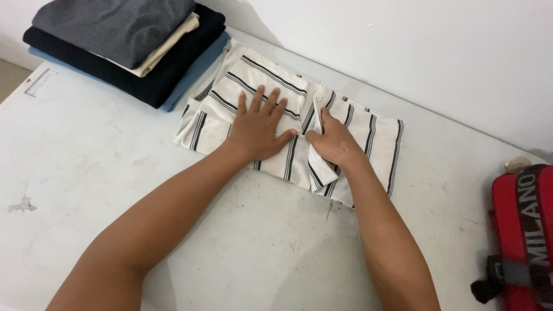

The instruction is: The person folds a striped t-shirt on a table by hand. They smooth the fabric, fold the sides and sleeves inward, and then fold the shirt in half before placing it on a stack of clothes.

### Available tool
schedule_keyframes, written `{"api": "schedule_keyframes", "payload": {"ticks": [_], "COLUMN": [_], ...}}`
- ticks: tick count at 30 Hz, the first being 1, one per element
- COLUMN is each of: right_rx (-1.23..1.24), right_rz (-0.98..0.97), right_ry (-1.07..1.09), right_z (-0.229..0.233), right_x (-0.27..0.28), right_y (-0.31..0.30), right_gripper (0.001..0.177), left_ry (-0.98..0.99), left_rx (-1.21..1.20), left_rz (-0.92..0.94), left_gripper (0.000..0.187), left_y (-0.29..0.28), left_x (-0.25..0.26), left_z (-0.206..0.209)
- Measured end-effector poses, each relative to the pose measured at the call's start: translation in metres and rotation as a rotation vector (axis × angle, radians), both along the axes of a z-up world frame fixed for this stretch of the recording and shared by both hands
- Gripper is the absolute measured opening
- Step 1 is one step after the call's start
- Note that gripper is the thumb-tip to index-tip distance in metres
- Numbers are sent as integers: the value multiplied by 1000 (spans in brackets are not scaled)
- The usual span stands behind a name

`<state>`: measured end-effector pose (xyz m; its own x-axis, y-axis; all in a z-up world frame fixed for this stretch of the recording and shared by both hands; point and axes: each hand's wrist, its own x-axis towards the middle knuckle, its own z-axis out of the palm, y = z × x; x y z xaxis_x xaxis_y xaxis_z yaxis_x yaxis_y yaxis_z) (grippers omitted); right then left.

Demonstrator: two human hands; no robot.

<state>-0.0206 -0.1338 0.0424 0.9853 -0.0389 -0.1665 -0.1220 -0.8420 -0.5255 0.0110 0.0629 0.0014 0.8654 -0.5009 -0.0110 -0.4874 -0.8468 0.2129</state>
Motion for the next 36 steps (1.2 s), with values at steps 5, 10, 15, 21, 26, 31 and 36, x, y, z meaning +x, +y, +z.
{"api": "schedule_keyframes", "payload": {"ticks": [5,10,15,21,26,31,36], "right_rx": [-50,285,348,-37,-244,-325,-357], "right_rz": [-63,-163,-90,283,417,417,415], "right_ry": [30,222,3,-304,-294,-238,-273], "right_z": [-7,23,33,7,-12,-23,-26], "right_x": [5,-8,-9,-10,-10,-4,0], "right_y": [2,15,-14,-65,-82,-100,-121], "right_gripper": [86,81,59,50,63,65,69], "left_ry": [15,20,-73,-76,-13,184,272], "left_rx": [23,16,-230,-559,-226,-156,-56], "left_rz": [-4,-5,52,-164,-330,-297,-268], "left_gripper": [85,82,67,65,44,65,79], "left_y": [-1,-2,-3,-17,-21,-17,-17], "left_x": [1,3,1,-36,-52,-48,-45], "left_z": [2,-1,-4,19,27,30,38]}}
